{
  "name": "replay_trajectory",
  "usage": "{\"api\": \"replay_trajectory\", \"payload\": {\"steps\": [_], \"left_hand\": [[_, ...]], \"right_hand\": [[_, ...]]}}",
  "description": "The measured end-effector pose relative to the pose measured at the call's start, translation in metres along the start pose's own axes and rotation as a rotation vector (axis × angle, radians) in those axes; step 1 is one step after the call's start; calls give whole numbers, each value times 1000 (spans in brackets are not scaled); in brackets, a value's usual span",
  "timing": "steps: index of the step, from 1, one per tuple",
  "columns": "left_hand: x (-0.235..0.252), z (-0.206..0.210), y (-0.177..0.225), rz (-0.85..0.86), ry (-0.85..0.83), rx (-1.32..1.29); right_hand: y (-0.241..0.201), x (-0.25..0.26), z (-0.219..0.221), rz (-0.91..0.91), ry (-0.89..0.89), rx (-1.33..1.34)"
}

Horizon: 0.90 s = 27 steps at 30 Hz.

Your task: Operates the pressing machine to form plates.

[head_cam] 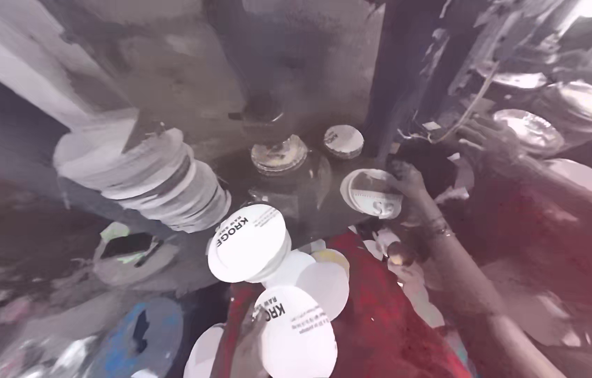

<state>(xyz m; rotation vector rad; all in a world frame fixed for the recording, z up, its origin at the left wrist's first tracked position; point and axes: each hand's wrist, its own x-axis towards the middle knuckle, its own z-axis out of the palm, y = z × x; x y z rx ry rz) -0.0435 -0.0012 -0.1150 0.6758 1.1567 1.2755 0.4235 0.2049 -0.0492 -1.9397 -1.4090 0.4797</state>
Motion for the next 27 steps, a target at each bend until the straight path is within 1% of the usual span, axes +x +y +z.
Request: {"api": "replay_trajectory", "payload": {"steps": [2,3,5,6,7,8,9,11,14,17,19,21,22,24,25,26,27], "left_hand": [[-3,17,9,88,-100,-8],[-7,31,19,91,-113,-31],[-15,66,48,21,-68,-23],[-13,68,50,25,-91,-36],[-9,66,48,53,-145,-33],[-5,64,46,72,-191,-7],[-1,65,44,74,-199,14],[5,69,40,42,-142,41],[17,56,22,90,-144,-31],[17,57,20,160,-154,-82],[5,77,39,129,-93,-33],[1,87,44,148,-112,-76],[3,91,43,186,-134,-73],[6,103,38,284,-105,-21],[9,106,35,332,-86,4],[11,107,35,365,-83,46],[13,108,38,378,-61,77]], "right_hand": [[0,-15,-8,56,56,-192],[2,-25,-9,86,39,-252],[4,-40,-4,125,-6,-336],[3,-46,0,109,22,-341],[3,-51,4,52,86,-306],[5,-55,8,-21,169,-253],[7,-57,11,-87,244,-191],[6,-59,11,-171,317,23],[6,-64,12,-222,302,398],[-4,-74,11,-193,291,610],[-16,-87,14,-167,222,707],[-32,-111,20,-199,52,712],[-46,-129,23,-245,-67,685],[-70,-155,30,-442,-389,621],[-77,-161,34,-521,-515,612],[-80,-159,36,-570,-572,590],[-79,-152,35,-569,-543,566]]}}
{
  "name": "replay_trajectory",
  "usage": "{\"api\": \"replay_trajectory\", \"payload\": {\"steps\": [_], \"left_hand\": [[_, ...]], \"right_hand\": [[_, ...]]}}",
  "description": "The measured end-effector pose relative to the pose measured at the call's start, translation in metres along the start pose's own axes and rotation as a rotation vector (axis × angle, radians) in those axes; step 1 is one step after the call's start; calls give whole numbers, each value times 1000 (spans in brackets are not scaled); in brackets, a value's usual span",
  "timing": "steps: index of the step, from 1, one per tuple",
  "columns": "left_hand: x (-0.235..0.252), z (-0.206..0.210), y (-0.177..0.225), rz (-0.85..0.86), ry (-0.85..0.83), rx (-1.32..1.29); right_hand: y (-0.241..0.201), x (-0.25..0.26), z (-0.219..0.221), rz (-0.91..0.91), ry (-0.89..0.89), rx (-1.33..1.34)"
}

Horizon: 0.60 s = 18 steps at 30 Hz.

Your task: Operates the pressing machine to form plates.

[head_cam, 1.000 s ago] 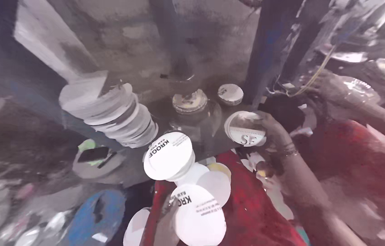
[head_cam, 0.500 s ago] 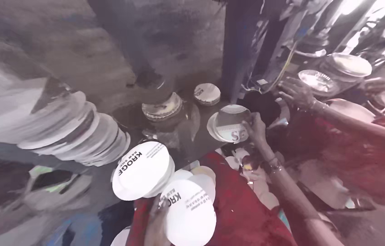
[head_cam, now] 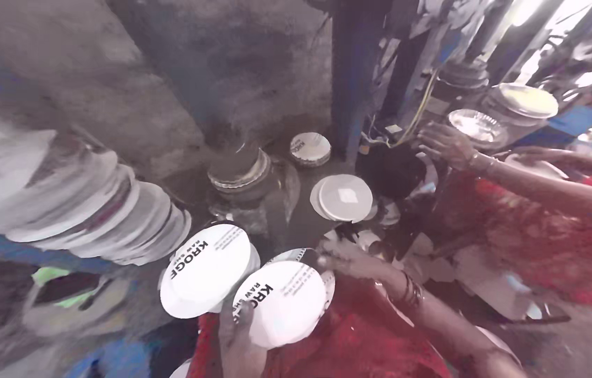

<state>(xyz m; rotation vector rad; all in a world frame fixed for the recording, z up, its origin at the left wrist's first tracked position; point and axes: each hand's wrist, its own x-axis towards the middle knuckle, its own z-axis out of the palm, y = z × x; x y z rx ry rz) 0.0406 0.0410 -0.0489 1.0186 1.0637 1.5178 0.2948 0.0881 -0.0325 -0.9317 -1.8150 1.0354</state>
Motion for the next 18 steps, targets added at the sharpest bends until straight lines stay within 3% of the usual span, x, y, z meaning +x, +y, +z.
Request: {"api": "replay_trajectory", "payload": {"steps": [3,5,6,9,13,16,18], "left_hand": [[4,-2,7,-68,54,-42],[2,-7,7,-103,40,-104],[2,-9,6,-122,37,-124],[-2,-12,7,-160,16,-200],[-4,-11,7,-229,39,-221],[-2,-15,6,-246,25,-290],[1,-25,-2,-205,-10,-335]], "right_hand": [[18,16,-50,315,336,-429],[44,25,-84,686,409,-807],[58,27,-97,777,425,-873],[67,28,-106,670,638,-831],[50,23,-96,373,836,-311],[30,12,-90,153,608,73],[21,6,-90,121,470,39]]}}
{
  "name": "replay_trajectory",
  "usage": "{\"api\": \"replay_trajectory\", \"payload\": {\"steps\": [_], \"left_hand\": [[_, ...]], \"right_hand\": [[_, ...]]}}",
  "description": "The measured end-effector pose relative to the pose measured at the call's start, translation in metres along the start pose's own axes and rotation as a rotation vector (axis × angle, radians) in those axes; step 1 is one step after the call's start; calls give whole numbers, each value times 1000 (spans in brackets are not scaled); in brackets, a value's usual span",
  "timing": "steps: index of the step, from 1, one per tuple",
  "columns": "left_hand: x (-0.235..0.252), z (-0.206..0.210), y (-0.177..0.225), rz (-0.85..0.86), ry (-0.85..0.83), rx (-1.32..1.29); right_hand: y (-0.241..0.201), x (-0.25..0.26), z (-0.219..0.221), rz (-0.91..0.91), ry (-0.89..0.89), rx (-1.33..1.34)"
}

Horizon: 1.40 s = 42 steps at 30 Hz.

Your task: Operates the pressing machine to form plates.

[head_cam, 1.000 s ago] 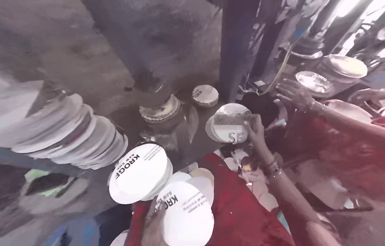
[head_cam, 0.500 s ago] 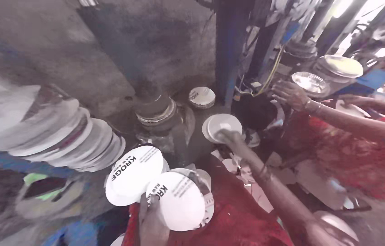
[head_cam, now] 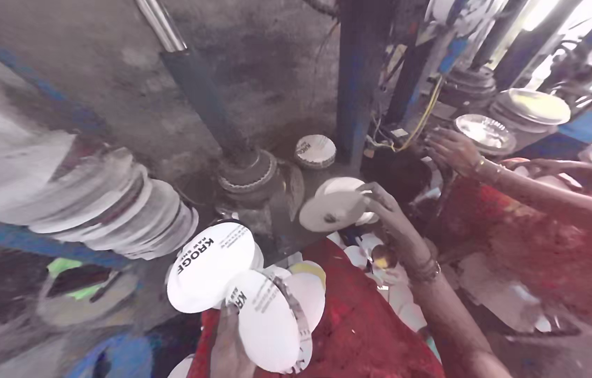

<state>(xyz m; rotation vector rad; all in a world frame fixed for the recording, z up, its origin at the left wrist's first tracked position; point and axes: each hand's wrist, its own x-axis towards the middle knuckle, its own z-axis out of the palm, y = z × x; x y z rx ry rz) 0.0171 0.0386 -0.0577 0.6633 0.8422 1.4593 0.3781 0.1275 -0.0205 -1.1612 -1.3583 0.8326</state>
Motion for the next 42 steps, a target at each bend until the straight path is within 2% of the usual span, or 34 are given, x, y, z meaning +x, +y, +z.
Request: {"api": "replay_trajectory", "payload": {"steps": [2,4,6,7,9,13,15,18,21,23,25,27,29,30,32,34,36,37,39,42], "left_hand": [[1,-2,3,7,-2,-14],[-2,7,10,-13,53,39],[-2,12,15,-28,43,-37],[-1,12,16,-27,17,-74],[-1,9,16,-20,-21,-126],[-3,1,15,-37,-16,-141],[-4,2,14,-51,-1,-96],[-4,4,13,-50,-10,-101],[-5,11,15,-39,-23,-111],[-7,8,14,-36,-36,-156],[-6,5,14,-25,-41,-183],[-8,5,16,-2,4,-163],[-10,3,18,7,23,-161],[-11,1,19,1,29,-151],[-11,-2,20,-15,15,-133],[-10,-4,21,-23,-7,-140],[-9,-4,19,-35,-18,-194],[-9,-2,20,-41,-9,-213],[-10,1,22,-41,9,-226],[-8,-9,19,-25,-43,-251]], "right_hand": [[6,4,-5,18,81,-230],[20,17,-12,195,173,-605],[38,30,-17,394,117,-837],[49,31,-17,377,146,-881],[50,29,-12,282,242,-837],[45,26,-10,205,382,-514],[50,26,-11,160,420,-557],[57,30,-4,250,384,-802],[48,33,0,269,355,-878],[47,32,2,245,386,-838],[51,31,-1,214,435,-639],[56,26,-5,94,454,-321],[51,18,-3,44,401,-35],[45,14,-1,57,340,24],[29,9,3,102,208,-75],[24,15,2,125,215,-422],[33,25,-3,289,218,-775],[40,31,-6,389,185,-856],[50,38,-7,433,208,-898],[45,38,0,298,358,-803]]}}
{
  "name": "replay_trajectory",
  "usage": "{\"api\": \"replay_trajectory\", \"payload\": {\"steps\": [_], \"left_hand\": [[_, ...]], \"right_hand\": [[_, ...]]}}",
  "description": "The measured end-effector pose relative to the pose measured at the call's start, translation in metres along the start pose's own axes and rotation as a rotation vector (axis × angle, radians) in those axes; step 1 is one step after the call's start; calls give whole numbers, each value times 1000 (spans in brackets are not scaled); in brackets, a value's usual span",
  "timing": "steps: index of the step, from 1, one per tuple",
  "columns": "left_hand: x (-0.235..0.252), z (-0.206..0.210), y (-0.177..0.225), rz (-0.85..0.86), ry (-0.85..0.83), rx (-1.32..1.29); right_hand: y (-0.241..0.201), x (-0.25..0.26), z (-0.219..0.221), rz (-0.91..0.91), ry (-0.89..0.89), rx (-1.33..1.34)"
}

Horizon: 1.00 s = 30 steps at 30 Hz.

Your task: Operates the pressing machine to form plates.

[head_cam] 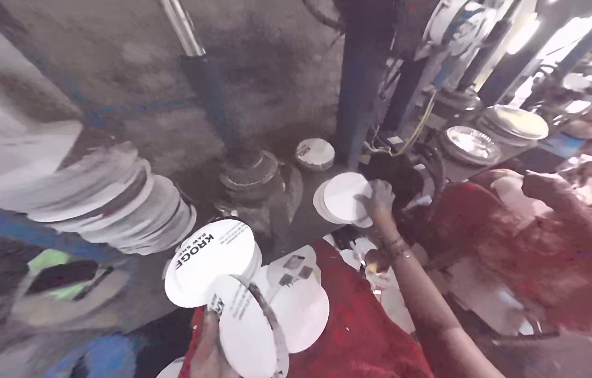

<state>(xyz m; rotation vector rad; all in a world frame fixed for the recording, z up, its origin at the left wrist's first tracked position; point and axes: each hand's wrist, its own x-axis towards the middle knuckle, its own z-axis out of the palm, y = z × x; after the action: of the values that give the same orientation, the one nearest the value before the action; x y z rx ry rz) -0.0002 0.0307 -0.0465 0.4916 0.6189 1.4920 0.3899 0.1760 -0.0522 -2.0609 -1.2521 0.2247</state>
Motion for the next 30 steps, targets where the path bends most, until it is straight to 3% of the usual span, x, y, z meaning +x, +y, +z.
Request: {"api": "replay_trajectory", "payload": {"steps": [4,6,9,11,14,16,19,22,25,27,30], "left_hand": [[0,-4,0,-2,-36,16],[-1,-1,1,-15,-31,4],[-2,1,2,-54,-24,-46],[-1,-2,2,-49,-32,-48],[-2,-3,5,-15,-1,4],[-1,-1,5,5,45,69],[0,1,4,-13,73,87],[-1,2,4,-38,47,5],[-3,3,4,-50,31,-33],[-3,2,4,-54,23,-67],[-1,-4,3,-44,29,-87]], "right_hand": [[2,-8,3,-89,91,320],[6,-8,8,-118,124,330],[3,-11,10,-4,148,190],[1,-14,8,-20,181,338],[3,-20,1,-138,-23,669],[-1,-21,-6,-162,-80,536],[1,-10,-5,-29,-100,-9],[9,-1,5,46,-110,-167],[1,-6,4,-62,104,-8],[-1,-11,2,-94,141,188],[-3,-23,-8,-128,-41,538]]}}
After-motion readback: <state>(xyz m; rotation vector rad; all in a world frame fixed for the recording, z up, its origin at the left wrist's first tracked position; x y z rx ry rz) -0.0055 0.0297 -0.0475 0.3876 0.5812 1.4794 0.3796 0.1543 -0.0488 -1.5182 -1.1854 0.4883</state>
